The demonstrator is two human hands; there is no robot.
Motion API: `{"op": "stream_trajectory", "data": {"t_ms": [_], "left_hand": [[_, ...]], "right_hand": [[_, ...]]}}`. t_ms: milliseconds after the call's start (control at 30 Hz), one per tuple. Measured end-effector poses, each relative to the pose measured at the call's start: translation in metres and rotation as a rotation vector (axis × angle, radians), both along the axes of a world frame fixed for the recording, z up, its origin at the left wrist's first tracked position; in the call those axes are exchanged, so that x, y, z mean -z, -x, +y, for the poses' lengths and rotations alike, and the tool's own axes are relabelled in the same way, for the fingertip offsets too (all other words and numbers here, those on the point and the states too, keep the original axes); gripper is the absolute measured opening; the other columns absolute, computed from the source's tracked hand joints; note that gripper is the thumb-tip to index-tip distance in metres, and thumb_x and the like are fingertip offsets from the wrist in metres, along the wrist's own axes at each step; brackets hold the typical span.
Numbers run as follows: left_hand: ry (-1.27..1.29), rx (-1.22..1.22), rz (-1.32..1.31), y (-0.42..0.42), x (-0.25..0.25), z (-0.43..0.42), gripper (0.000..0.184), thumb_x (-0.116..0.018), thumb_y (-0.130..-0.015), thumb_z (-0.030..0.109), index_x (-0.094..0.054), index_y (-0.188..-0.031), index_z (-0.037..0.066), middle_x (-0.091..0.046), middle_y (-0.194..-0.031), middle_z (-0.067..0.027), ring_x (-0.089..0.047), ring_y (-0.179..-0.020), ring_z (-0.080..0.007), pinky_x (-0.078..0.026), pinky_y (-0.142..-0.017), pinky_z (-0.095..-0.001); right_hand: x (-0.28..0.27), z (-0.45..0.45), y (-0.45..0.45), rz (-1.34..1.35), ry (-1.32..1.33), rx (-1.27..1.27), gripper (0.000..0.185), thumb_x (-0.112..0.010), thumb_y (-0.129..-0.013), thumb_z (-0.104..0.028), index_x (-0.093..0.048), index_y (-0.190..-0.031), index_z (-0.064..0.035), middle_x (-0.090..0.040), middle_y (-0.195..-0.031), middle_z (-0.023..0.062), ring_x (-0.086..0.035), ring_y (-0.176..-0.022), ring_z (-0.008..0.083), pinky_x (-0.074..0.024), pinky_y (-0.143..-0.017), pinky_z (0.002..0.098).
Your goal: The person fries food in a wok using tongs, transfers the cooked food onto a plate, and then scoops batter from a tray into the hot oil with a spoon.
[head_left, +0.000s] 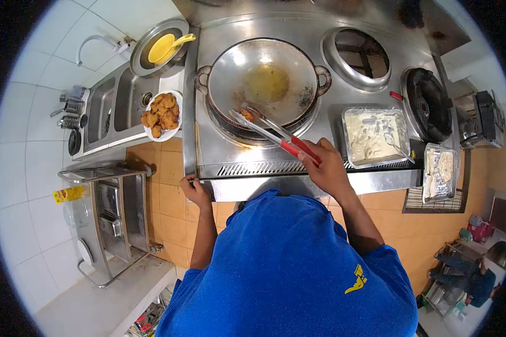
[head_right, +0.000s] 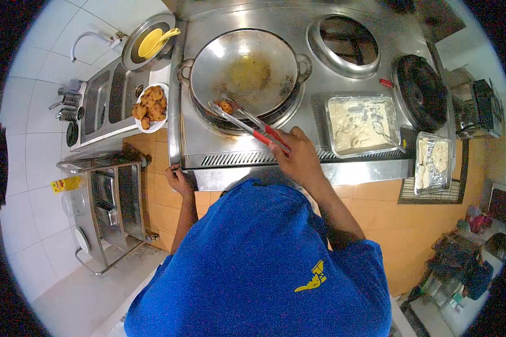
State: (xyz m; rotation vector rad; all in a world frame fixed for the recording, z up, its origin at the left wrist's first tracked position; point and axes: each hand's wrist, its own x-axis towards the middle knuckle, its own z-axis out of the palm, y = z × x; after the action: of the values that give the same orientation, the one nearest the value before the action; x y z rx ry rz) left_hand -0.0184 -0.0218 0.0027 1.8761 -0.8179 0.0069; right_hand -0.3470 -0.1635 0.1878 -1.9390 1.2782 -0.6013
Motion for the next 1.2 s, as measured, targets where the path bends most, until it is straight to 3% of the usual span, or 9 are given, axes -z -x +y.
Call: {"op": "stream_trajectory", "data": {"t_ms": [200, 300, 400, 567, 800, 900, 1000, 1200], "left_hand": [[0.001, -0.005, -0.039, 0.001, -0.004, -0.001, 0.011, -0.047, -0.072, 0.002, -0.052, -0.082, -0.002, -0.05, -0.079, -0.0105, -0.048, -0.074, -0.0238, -0.039, -0.066, -0.0324], [0.001, -0.007, -0.053, 0.002, -0.005, -0.001, 0.011, -0.048, -0.072, 0.001, -0.052, -0.082, -0.001, -0.05, -0.079, -0.01, -0.048, -0.074, -0.0231, -0.039, -0.065, -0.0314], [0.03, 0.004, -0.019, 0.001, -0.003, -0.001, 0.011, -0.048, -0.072, 0.001, -0.053, -0.082, -0.001, -0.05, -0.08, -0.0095, -0.048, -0.074, -0.0225, -0.039, -0.065, -0.0313], [0.044, 0.005, 0.037, 0.001, -0.003, 0.0, 0.011, -0.049, -0.072, 0.0, -0.053, -0.083, -0.001, -0.05, -0.081, -0.0092, -0.049, -0.074, -0.0223, -0.04, -0.066, -0.0308], [0.055, 0.021, 0.02, 0.002, -0.006, 0.0, 0.011, -0.049, -0.073, 0.001, -0.052, -0.084, -0.002, -0.051, -0.082, -0.0098, -0.049, -0.075, -0.0223, -0.041, -0.069, -0.0306], [0.049, 0.021, -0.004, 0.002, -0.006, 0.0, 0.012, -0.048, -0.074, 0.001, -0.052, -0.084, -0.002, -0.051, -0.083, -0.0103, -0.049, -0.076, -0.023, -0.041, -0.069, -0.0311], [0.026, 0.013, 0.029, 0.003, -0.008, 0.0, 0.012, -0.048, -0.074, 0.002, -0.052, -0.084, -0.002, -0.05, -0.083, -0.011, -0.049, -0.076, -0.0243, -0.04, -0.07, -0.0319], [0.029, 0.014, 0.01, 0.002, -0.005, 0.0, 0.014, -0.048, -0.072, 0.003, -0.052, -0.084, -0.002, -0.049, -0.083, -0.0113, -0.048, -0.077, -0.0255, -0.039, -0.069, -0.0335]], "right_hand": [[0.021, -0.018, -0.023, -0.019, 0.093, -0.023, 0.035, -0.059, -0.083, -0.025, -0.061, -0.11, -0.0019, -0.052, -0.077, 0.0189, -0.054, -0.07, 0.0352, -0.045, -0.063, 0.0433], [0.038, -0.031, -0.039, -0.1, 0.225, -0.025, 0.033, -0.061, -0.082, -0.019, -0.062, -0.111, -0.0037, -0.052, -0.072, 0.0163, -0.053, -0.065, 0.028, -0.043, -0.06, 0.0369], [0.045, -0.04, -0.051, -0.094, 0.221, -0.034, 0.032, -0.061, -0.082, -0.021, -0.063, -0.111, -0.0056, -0.054, -0.073, 0.0164, -0.053, -0.067, 0.028, -0.044, -0.063, 0.0363], [0.055, -0.049, -0.062, -0.088, 0.156, -0.023, 0.034, -0.058, -0.083, -0.028, -0.063, -0.107, -0.0026, -0.053, -0.078, 0.0198, -0.054, -0.073, 0.0341, -0.0445, -0.067, 0.042], [0.048, -0.034, -0.052, -0.107, 0.166, 0.001, 0.035, -0.058, -0.084, -0.027, -0.062, -0.108, -0.002, -0.053, -0.078, 0.0197, -0.053, -0.069, 0.0353, -0.0453, -0.064, 0.0428], [0.048, -0.025, -0.041, -0.135, 0.252, -0.01, 0.032, -0.061, -0.082, -0.017, -0.062, -0.112, -0.0048, -0.053, -0.074, 0.0154, -0.052, -0.064, 0.0269, -0.0435, -0.059, 0.0345], [0.035, -0.013, -0.026, -0.097, 0.102, 0.017, 0.032, -0.061, -0.082, -0.017, -0.062, -0.112, -0.0049, -0.05, -0.072, 0.0142, -0.052, -0.063, 0.0257, -0.0428, -0.058, 0.0342], [0.014, -0.003, -0.002, 0.008, 0.125, 0.0, 0.032, -0.062, -0.082, -0.017, -0.062, -0.111, -0.0042, -0.046, -0.07, 0.0127, -0.051, -0.061, 0.0253, -0.041, -0.056, 0.0354]]}}
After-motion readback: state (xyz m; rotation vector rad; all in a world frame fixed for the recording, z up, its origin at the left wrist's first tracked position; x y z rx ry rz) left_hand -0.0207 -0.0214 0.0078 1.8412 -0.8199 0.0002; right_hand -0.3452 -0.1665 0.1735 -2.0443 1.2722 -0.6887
